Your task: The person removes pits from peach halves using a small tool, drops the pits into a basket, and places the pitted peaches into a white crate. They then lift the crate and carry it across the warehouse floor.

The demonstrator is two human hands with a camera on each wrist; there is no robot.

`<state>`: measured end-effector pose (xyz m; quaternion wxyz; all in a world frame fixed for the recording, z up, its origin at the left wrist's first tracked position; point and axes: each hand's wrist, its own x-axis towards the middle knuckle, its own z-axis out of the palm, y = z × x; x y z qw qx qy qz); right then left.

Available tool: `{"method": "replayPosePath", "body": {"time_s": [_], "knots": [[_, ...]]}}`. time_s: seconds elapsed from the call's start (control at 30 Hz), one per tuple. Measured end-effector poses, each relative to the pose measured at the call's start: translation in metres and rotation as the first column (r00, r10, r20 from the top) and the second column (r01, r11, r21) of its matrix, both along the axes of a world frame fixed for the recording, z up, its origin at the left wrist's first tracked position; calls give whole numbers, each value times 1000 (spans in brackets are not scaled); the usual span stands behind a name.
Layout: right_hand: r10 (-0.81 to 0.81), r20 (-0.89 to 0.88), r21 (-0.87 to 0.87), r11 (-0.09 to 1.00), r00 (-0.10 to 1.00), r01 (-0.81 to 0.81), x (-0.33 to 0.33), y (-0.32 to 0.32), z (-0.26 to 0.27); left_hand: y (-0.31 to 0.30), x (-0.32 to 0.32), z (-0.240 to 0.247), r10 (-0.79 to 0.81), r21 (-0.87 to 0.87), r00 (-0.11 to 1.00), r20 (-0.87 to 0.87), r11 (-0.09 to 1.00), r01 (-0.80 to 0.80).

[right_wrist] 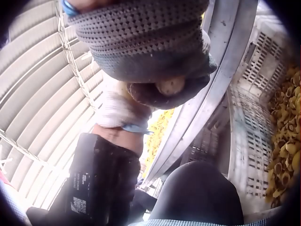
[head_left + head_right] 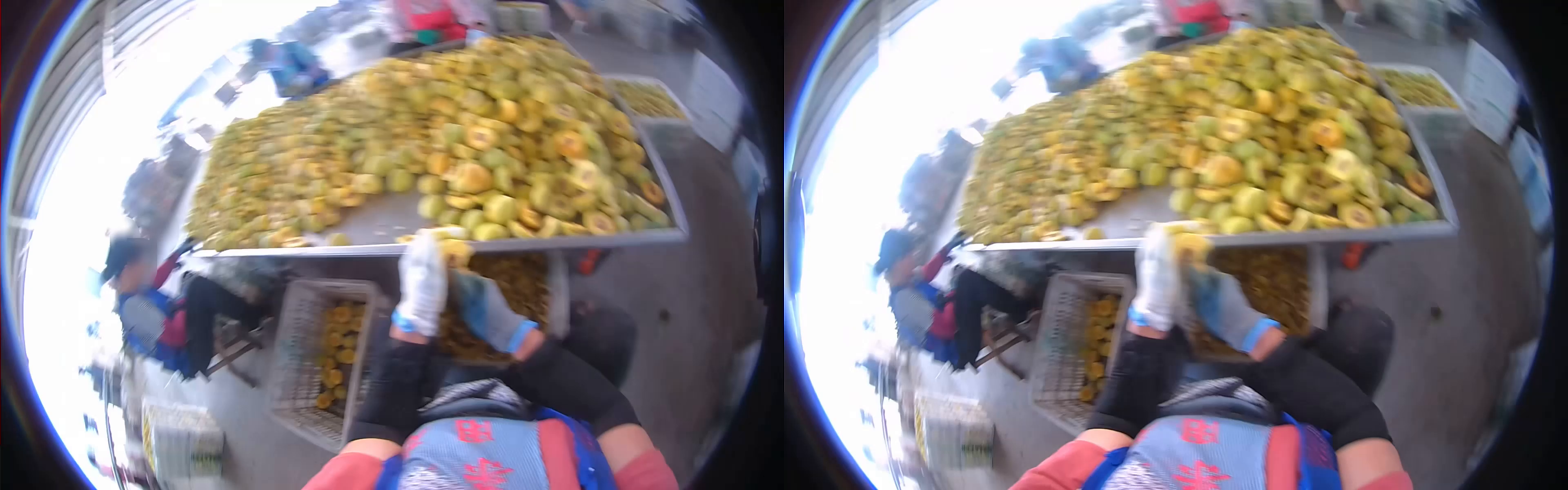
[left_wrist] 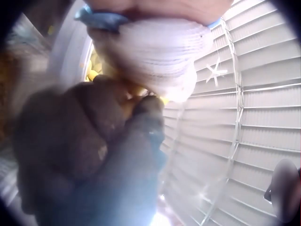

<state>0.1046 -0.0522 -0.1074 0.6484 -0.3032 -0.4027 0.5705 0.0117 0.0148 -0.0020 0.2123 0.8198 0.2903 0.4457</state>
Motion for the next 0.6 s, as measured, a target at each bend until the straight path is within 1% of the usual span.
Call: {"method": "replayPosePath", "body": {"time_s": [0.03, 0.07, 0.1, 0.13, 0.17, 0.2, 0.23, 0.27, 0.3, 0.33, 0.37, 0.43, 0.47, 0.5, 0.53, 0.6], "knots": [[120, -309, -22, 991, 943, -133, 2, 7, -20, -4, 0, 4, -53, -334, 982, 184, 936, 113], [189, -562, -32, 968, 805, -250, 4, 14, -40, -8, 1, 9, 27, -590, 918, 397, 773, 232], [165, -235, -2, 985, 958, -171, 4, 11, -28, -11, 2, 11, 119, -649, 892, 435, 728, 220], [76, 113, 48, 995, 991, -82, 4, 8, -15, -6, 2, -1, 150, -692, 809, 569, 618, 372], [76, 353, 105, 987, 933, -121, 5, -1, 22, 7, 4, -27, 128, -626, 773, 621, 674, 392], [259, -86, -74, 961, 962, -265, 1, -8, 51, 3, 0, -18, 146, -650, 772, 619, 647, 399], [270, 52, -31, 963, 961, -269, 0, -25, 80, -3, 2, -8, 159, -679, 767, 621, 599, 425], [265, 186, 15, 962, 946, -272, -2, -42, 109, -2, -3, -10, 83, -653, 786, 612, 613, 444], [299, 197, 6, 952, 934, -307, -1, -44, 108, -3, -8, -8, 4, -634, 805, 594, 617, 465], [331, 207, -7, 941, 920, -337, 3, -42, 104, -9, -11, 0, -25, -632, 832, 554, 639, 440], [413, 126, -67, 911, 902, -407, 4, -40, 101, -12, -16, 2, -13, -671, 850, 526, 607, 424], [535, -48, -183, 826, 844, -534, 6, -36, 97, -8, -19, -3, -59, -679, 853, 519, 577, 453], [619, -259, -219, 710, 741, -669, 15, -30, 75, -6, -25, -1, -99, -670, 830, 549, 542, 508], [646, -464, -225, 576, 607, -786, 26, -26, 51, -7, -31, 2, -139, -660, 801, 582, 495, 566], [612, -651, -197, 435, 449, -878, 32, -26, 40, -9, -36, 4, -179, -648, 767, 616, 439, 623], [591, -594, -221, 533, 547, -816, 18, -41, 65, -10, -44, 9, -216, -655, 825, 522, 519, 550]]}}
